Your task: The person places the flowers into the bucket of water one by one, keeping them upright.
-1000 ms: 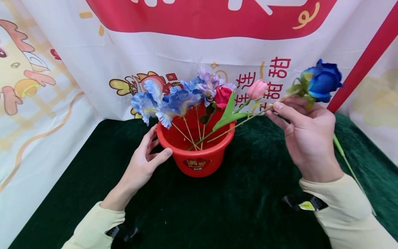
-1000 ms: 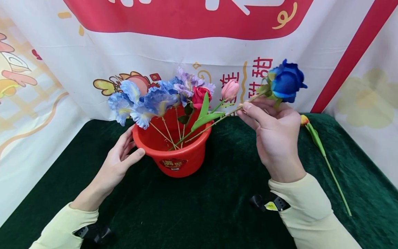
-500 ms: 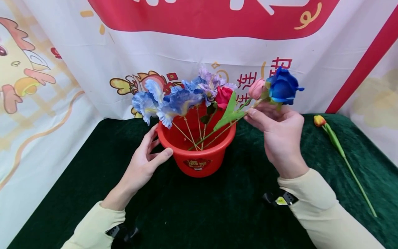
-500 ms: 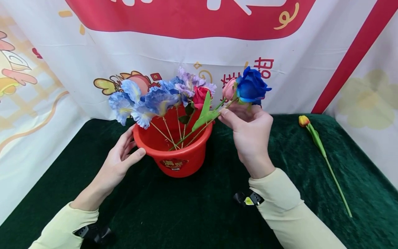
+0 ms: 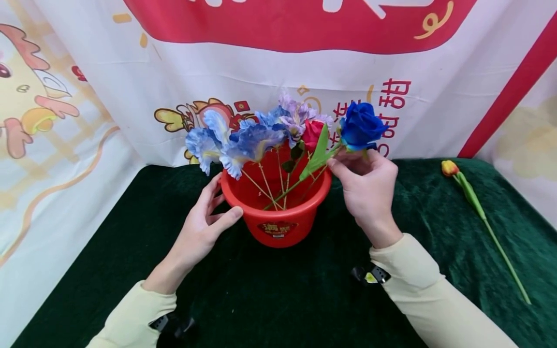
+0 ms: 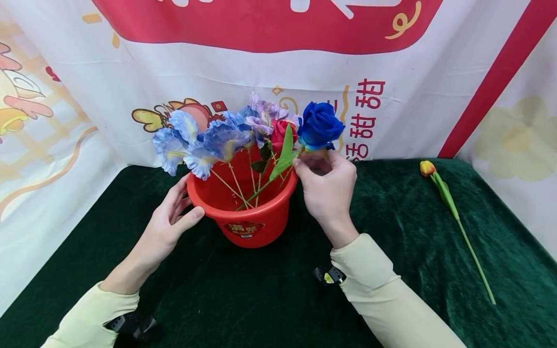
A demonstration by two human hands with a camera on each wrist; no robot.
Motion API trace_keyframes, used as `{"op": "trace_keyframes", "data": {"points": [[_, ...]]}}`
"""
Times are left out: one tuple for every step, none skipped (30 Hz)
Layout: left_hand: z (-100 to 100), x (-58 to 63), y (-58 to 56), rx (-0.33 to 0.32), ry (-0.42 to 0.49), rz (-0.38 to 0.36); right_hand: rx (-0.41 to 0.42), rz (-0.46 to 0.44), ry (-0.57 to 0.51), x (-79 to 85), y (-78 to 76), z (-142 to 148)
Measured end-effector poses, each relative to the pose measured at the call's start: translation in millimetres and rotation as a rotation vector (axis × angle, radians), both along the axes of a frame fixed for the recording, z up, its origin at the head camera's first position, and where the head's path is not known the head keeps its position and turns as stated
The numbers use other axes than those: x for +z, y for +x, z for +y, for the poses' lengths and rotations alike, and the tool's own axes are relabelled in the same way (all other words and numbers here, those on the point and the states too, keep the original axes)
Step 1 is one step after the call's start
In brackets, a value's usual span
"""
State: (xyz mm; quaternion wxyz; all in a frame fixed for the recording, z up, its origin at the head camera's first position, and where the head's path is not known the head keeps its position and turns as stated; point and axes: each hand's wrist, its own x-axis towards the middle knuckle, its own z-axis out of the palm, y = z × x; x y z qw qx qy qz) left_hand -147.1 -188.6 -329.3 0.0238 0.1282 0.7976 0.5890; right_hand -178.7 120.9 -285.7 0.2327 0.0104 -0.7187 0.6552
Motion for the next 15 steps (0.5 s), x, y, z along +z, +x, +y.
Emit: {"op": "trace_keyframes", "data": {"points": [[-0.1,0.1,0.2,0.001,0.0,0.001,-0.002,-0.014,0.009,-0.4,0.8,-0.8],[-0.2,0.2,0.2,0.0,-0.001,0.002,-0.001,-0.027,0.009,-0.7,1.7,-1.5],[-0.1,0.2,0.2,0.0,-0.002,0.003,0.001,-0.039,0.007,-1.2,2.5,-2.2],[-0.1,0.2,0.1,-0.001,-0.001,0.004,0.005,-0.051,0.002,-1.6,3.2,-2.7],[0.0,0.1,-0.2,-0.002,-0.001,0.005,0.009,-0.067,-0.001,-2.1,3.9,-3.0],[0.1,0.0,-0.4,-0.003,0.0,0.006,0.015,-0.078,-0.006,-2.4,4.4,-3.3],[0.2,-0.1,-0.6,-0.004,0.002,0.007,0.021,-0.091,-0.013,-2.6,4.9,-3.3],[0.3,-0.2,-0.8,-0.006,0.004,0.007,0.029,-0.105,-0.021,-2.8,5.3,-3.4],[0.4,-0.3,-0.9,-0.006,0.004,0.007,0.039,-0.124,-0.028,-2.8,5.6,-3.2],[0.5,-0.3,-0.9,-0.007,0.005,0.007,0.049,-0.148,-0.036,-2.6,6.3,-2.8],[0.7,-0.4,-1.1,-0.008,0.007,0.007,0.06,-0.171,-0.047,-2.4,7.0,-2.2],[0.9,-0.5,-1.1,-0.009,0.007,0.006,0.072,-0.19,-0.06,-2.2,7.5,-1.3],[0.7,-0.4,-1.1,-0.01,0.008,0.005,0.086,-0.209,-0.074,-1.7,8.0,-0.6],[0.4,-0.4,-1.0,-0.01,0.008,0.004,0.102,-0.225,-0.086,-1.2,8.4,0.5],[0.2,-0.4,-1.0,-0.009,0.008,0.003,0.122,-0.236,-0.102,-0.7,8.8,1.7]]}}
